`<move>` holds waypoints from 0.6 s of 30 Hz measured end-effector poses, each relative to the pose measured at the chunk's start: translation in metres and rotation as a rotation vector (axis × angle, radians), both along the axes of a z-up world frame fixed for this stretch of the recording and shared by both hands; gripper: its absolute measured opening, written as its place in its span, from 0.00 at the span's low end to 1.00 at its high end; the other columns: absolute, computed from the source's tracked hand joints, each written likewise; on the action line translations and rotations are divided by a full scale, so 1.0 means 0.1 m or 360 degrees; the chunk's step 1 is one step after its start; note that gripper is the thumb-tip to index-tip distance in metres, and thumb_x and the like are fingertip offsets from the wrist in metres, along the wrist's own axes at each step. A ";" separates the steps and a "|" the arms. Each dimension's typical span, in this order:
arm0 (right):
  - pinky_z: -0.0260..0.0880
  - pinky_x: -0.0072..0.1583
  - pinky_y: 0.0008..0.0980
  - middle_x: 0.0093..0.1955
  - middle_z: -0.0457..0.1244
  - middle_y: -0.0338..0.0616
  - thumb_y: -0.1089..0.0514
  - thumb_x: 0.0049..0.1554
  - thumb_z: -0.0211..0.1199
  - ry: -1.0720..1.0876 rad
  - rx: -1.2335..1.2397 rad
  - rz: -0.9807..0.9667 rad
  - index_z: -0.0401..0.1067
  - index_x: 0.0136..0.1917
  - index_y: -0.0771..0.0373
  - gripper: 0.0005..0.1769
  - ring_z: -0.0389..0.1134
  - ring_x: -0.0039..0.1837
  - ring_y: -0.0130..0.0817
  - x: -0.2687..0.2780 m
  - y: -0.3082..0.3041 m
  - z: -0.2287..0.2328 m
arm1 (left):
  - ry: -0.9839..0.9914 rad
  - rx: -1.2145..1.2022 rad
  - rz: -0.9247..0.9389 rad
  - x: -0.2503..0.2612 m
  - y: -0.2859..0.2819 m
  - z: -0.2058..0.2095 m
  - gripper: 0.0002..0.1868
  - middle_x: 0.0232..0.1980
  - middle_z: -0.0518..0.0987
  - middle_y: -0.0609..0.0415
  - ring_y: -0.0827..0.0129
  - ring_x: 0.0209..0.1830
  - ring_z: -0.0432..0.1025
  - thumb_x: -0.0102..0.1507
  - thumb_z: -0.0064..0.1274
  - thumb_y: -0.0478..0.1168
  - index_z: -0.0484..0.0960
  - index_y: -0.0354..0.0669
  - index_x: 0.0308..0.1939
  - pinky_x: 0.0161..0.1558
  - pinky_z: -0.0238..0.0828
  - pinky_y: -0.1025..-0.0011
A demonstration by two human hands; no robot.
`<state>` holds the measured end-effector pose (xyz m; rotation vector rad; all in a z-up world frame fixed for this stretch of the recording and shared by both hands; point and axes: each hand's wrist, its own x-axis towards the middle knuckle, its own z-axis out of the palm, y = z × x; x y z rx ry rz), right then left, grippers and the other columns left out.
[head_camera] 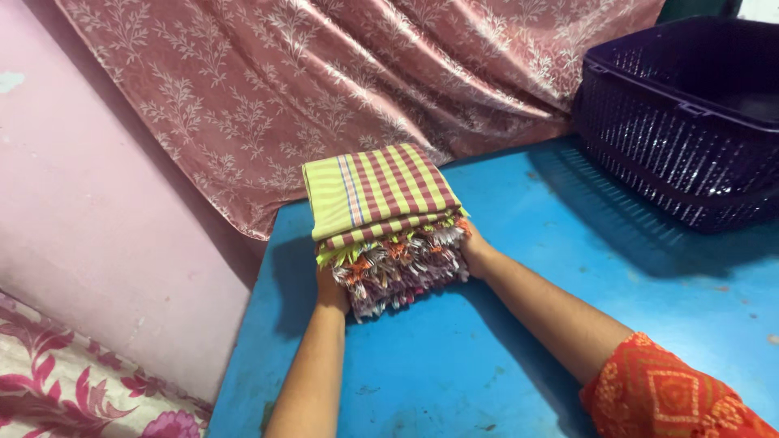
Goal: The person folds several plaid cloths on a blue table and places them into a purple basket. The cloths are handled one at a time, folded neatly, and stacked inside the basket.
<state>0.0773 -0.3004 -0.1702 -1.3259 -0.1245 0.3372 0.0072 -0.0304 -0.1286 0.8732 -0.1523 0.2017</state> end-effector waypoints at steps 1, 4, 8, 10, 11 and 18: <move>0.57 0.34 0.48 0.50 0.68 0.56 0.38 0.66 0.38 0.0036 -0.0024 0.0007 0.71 0.63 0.63 0.32 0.65 0.37 0.48 -0.08 -0.01 0.05 | 0.0037 0.0039 0.0019 -0.06 -0.02 0.00 0.23 0.65 0.76 0.49 0.62 0.59 0.75 0.72 0.38 0.46 0.67 0.45 0.71 0.59 0.77 0.62; 0.78 0.55 0.44 0.63 0.68 0.50 0.46 0.65 0.42 0.0193 0.0428 0.0026 0.66 0.69 0.61 0.26 0.73 0.59 0.42 -0.43 0.02 0.23 | 0.0138 -0.0016 -0.0059 -0.29 -0.02 -0.01 0.25 0.63 0.78 0.50 0.63 0.58 0.77 0.71 0.34 0.50 0.68 0.45 0.70 0.56 0.79 0.63; 0.77 0.58 0.44 0.68 0.66 0.52 0.48 0.65 0.41 0.0077 0.0551 0.0174 0.62 0.74 0.60 0.28 0.72 0.62 0.44 -1.02 0.05 0.41 | 0.0226 0.0217 0.0024 -0.70 -0.02 -0.05 0.24 0.62 0.78 0.50 0.63 0.56 0.77 0.71 0.36 0.49 0.70 0.45 0.68 0.54 0.79 0.63; 0.75 0.57 0.45 0.68 0.66 0.51 0.47 0.65 0.42 0.0076 0.0590 0.0166 0.60 0.75 0.59 0.29 0.71 0.61 0.44 -1.23 0.12 0.46 | 0.0258 0.0306 0.0051 -0.81 -0.07 -0.02 0.23 0.62 0.78 0.50 0.64 0.56 0.77 0.71 0.37 0.48 0.70 0.44 0.68 0.53 0.79 0.64; 0.74 0.60 0.44 0.69 0.65 0.49 0.47 0.65 0.42 0.0030 0.0620 0.0202 0.59 0.76 0.57 0.29 0.71 0.64 0.42 -1.32 0.16 0.47 | 0.0262 0.0349 0.0071 -0.84 -0.08 0.01 0.23 0.61 0.79 0.50 0.64 0.55 0.77 0.71 0.38 0.48 0.71 0.44 0.67 0.52 0.79 0.64; 0.67 0.70 0.38 0.76 0.61 0.42 0.31 0.62 0.46 0.0129 0.0897 0.0306 0.56 0.80 0.51 0.40 0.65 0.72 0.38 -1.81 0.74 0.47 | 0.0316 0.0671 0.0298 -1.18 -0.06 0.27 0.20 0.59 0.80 0.50 0.66 0.52 0.77 0.71 0.41 0.45 0.73 0.43 0.64 0.50 0.78 0.67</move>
